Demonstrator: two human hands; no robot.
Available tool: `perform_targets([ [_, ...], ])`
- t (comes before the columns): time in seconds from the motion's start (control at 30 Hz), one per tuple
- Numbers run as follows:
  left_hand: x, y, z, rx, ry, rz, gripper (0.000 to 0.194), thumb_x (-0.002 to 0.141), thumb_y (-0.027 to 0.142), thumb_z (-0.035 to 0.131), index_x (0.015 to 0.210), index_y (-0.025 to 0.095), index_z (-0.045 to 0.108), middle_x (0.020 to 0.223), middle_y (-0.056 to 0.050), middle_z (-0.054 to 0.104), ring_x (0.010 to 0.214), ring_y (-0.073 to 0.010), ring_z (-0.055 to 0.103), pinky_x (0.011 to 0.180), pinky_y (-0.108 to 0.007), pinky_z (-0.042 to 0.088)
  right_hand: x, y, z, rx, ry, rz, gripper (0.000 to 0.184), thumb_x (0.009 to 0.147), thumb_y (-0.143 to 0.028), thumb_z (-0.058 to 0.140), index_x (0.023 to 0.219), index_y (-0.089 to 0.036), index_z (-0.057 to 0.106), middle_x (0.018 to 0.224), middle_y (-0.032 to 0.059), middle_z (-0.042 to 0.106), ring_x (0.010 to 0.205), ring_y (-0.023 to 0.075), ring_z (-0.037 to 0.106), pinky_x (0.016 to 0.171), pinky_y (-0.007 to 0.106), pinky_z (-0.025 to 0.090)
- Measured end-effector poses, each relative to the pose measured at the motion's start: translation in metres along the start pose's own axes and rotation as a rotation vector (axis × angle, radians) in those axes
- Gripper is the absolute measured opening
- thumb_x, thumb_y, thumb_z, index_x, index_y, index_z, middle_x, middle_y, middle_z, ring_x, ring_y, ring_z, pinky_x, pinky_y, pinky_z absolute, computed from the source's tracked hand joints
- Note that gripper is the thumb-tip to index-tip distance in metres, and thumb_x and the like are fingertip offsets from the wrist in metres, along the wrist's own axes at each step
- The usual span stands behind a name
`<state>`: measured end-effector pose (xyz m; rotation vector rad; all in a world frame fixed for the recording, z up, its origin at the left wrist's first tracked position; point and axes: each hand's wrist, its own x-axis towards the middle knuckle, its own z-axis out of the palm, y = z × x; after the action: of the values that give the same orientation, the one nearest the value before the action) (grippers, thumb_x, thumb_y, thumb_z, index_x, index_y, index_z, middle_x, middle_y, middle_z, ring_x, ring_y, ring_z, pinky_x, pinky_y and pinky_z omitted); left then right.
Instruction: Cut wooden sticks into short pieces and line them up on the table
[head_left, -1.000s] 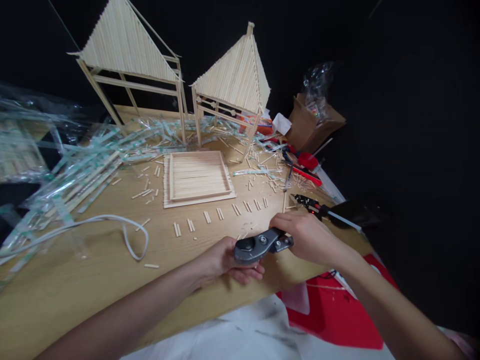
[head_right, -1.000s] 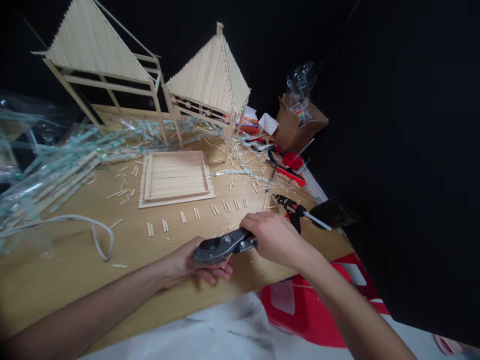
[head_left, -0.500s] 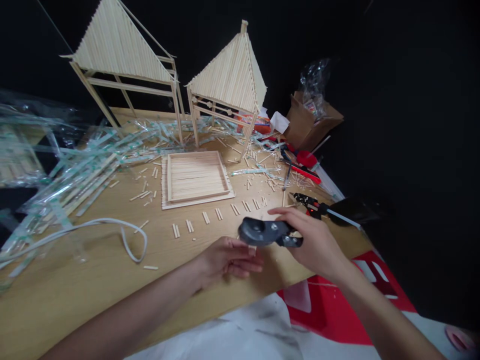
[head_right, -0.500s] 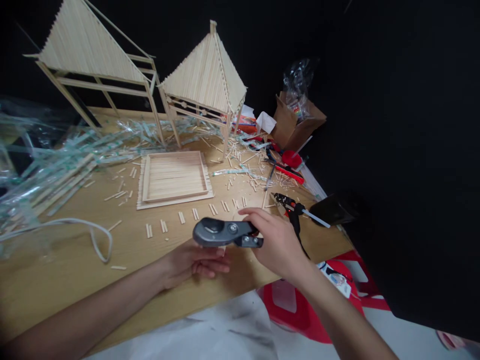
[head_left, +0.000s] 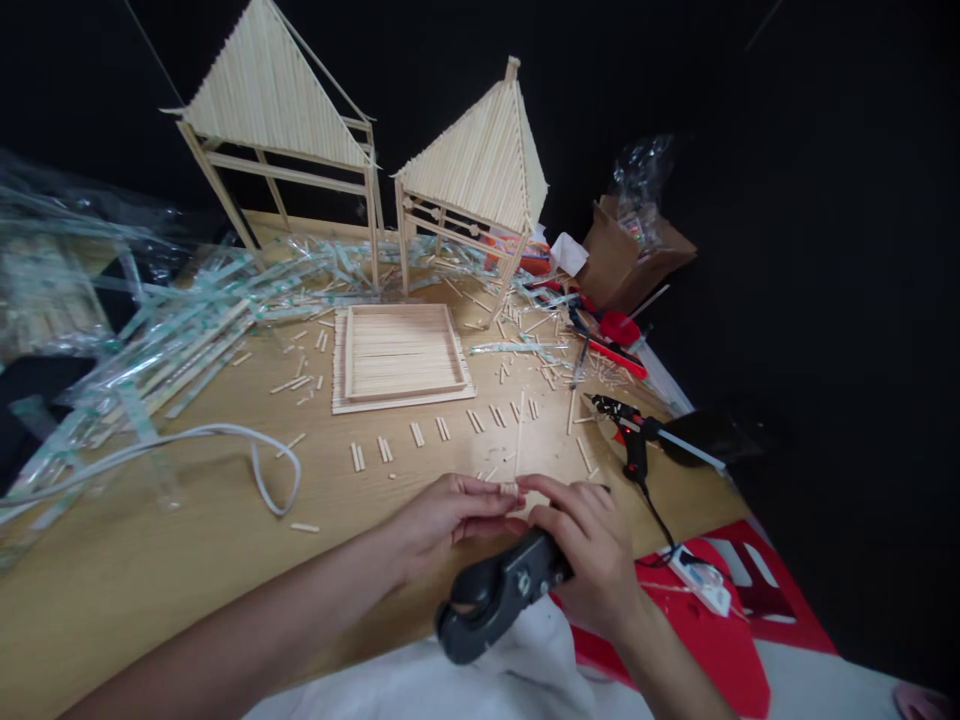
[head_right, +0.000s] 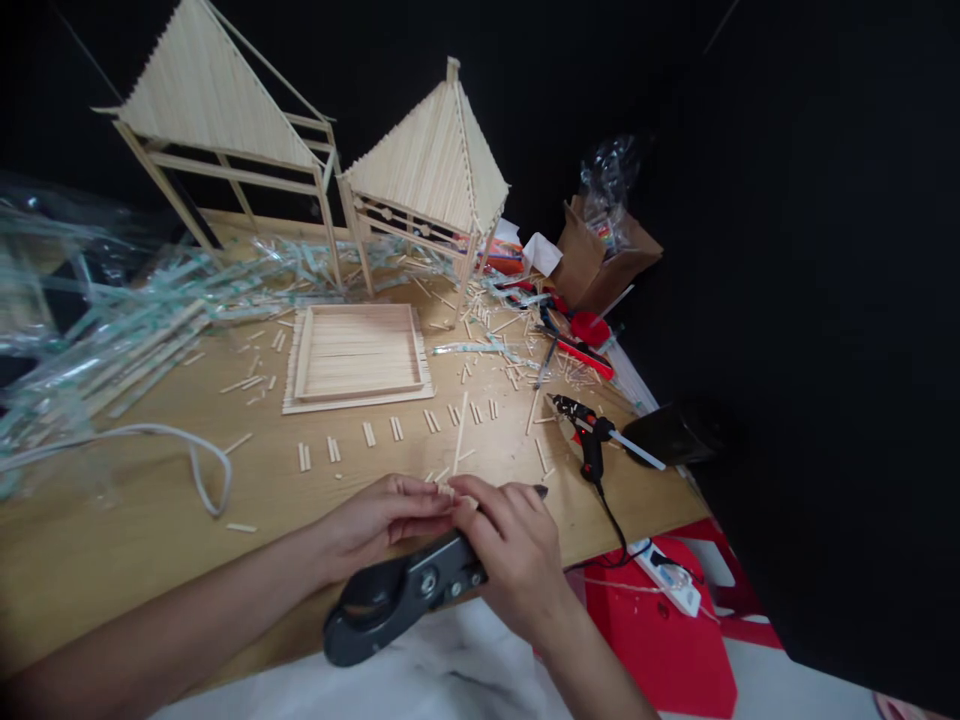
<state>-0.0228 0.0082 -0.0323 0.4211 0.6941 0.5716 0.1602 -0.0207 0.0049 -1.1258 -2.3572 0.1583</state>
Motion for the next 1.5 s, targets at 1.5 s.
perform_targets([
  [1.5,-0.002,-0.002,0.001,0.361,0.101,0.357,0.022,0.072,0.033,0.069,0.083,0.014,0.073,0.081,-0.008,0.072,0.075,-0.0211,0.068,0.063,-0.027,0.051,-0.053,0.037,-0.033,-0.282,-0.095,0.264,0.045,0.059,-0.012,0.053,0.103,-0.019,0.05,0.104,0.0106,0.054,0.106,0.0303,0.051,0.103,0.061,0.025],
])
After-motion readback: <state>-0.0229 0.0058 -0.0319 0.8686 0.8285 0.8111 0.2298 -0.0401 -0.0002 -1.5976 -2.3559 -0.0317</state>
